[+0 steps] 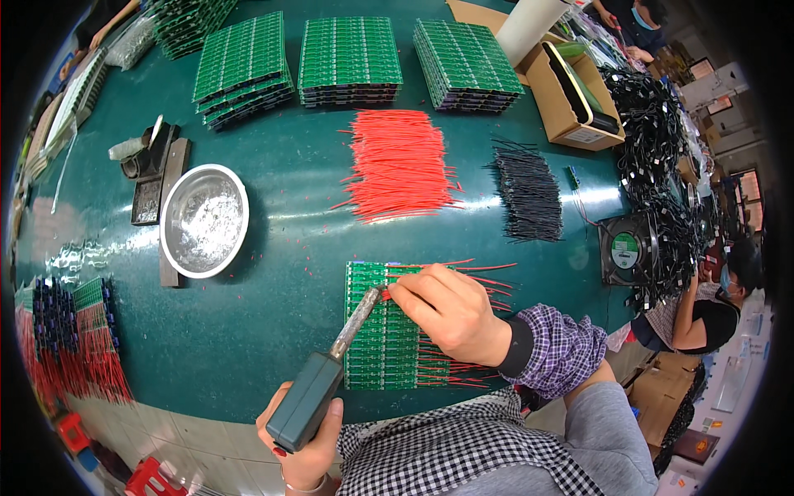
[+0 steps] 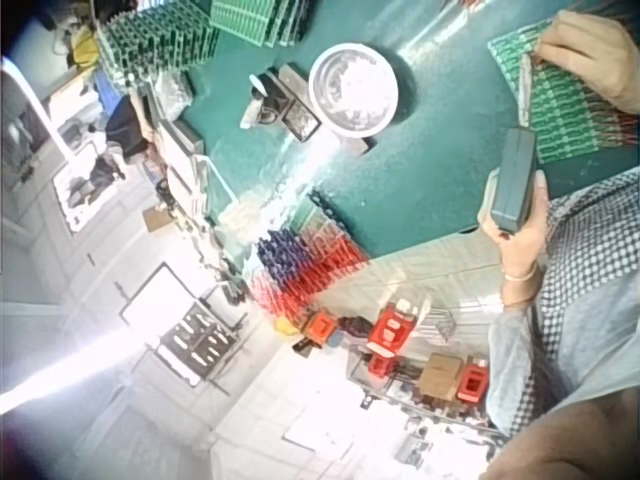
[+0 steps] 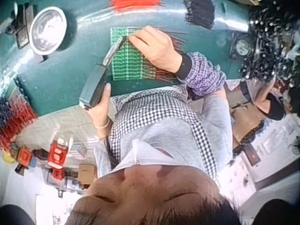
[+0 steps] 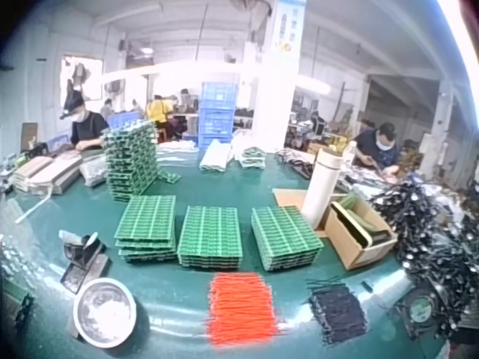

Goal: The person solders wires onto a circuit board using a soldering tool, stacks the completed board with others, and positions a new circuit board before soldering wires onto it.

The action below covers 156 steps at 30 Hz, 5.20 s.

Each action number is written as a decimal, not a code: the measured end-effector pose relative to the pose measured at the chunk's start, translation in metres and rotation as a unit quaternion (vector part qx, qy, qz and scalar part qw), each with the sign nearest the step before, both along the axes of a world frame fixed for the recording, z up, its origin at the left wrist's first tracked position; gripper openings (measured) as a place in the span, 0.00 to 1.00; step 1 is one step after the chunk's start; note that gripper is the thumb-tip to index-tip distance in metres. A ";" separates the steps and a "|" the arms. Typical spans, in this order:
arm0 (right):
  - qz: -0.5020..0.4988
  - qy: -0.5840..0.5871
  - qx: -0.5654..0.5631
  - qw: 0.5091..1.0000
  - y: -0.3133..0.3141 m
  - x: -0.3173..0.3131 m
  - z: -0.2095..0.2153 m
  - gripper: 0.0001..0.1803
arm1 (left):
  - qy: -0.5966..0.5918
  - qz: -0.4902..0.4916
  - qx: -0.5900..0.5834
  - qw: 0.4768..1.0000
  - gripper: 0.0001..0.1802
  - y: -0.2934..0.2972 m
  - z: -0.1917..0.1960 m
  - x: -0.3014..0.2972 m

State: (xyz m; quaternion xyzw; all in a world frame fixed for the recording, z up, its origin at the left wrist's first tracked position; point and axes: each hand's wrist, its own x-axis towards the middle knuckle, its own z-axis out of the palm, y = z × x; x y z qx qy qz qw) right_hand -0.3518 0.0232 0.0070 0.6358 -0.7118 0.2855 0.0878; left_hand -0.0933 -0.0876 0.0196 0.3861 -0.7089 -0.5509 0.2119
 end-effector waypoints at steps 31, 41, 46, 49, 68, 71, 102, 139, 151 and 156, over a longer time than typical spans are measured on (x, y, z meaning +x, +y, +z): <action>0.007 0.011 -0.045 0.999 0.007 0.007 0.006 0.15 | 0.133 0.229 0.002 0.964 0.23 0.004 0.013 -0.002; 0.005 -0.008 -0.010 1.000 0.007 0.008 0.001 0.13 | -0.003 0.110 0.075 0.991 0.22 0.022 -0.003 0.020; 0.002 -0.002 -0.009 1.000 0.007 0.009 0.001 0.13 | 0.002 0.053 0.030 0.998 0.24 0.017 -0.005 0.016; 0.001 -0.013 -0.015 1.000 0.007 0.009 0.000 0.18 | 0.004 0.037 0.015 0.999 0.25 0.016 -0.001 0.014; -0.007 -0.007 -0.003 1.000 0.008 0.011 0.000 0.17 | -0.013 0.072 0.011 0.997 0.18 0.020 -0.014 0.030; -0.008 -0.010 0.000 1.000 0.008 0.011 -0.001 0.17 | -0.007 0.071 -0.018 0.997 0.19 0.022 -0.016 0.029; -0.009 -0.002 -0.001 1.000 0.014 0.019 0.000 0.17 | -0.024 0.052 0.015 0.998 0.25 0.022 0.002 0.020; -0.005 0.000 -0.034 0.999 0.018 0.025 -0.004 0.14 | -0.009 0.043 -0.008 0.999 0.22 0.024 0.002 0.030; -0.006 -0.005 -0.010 1.000 0.019 0.027 -0.003 0.18 | -0.005 0.069 -0.033 0.997 0.14 0.024 0.015 0.009; -0.010 0.005 -0.015 1.000 0.017 0.028 -0.003 0.18 | 0.008 0.182 -0.016 0.983 0.19 0.035 -0.004 0.031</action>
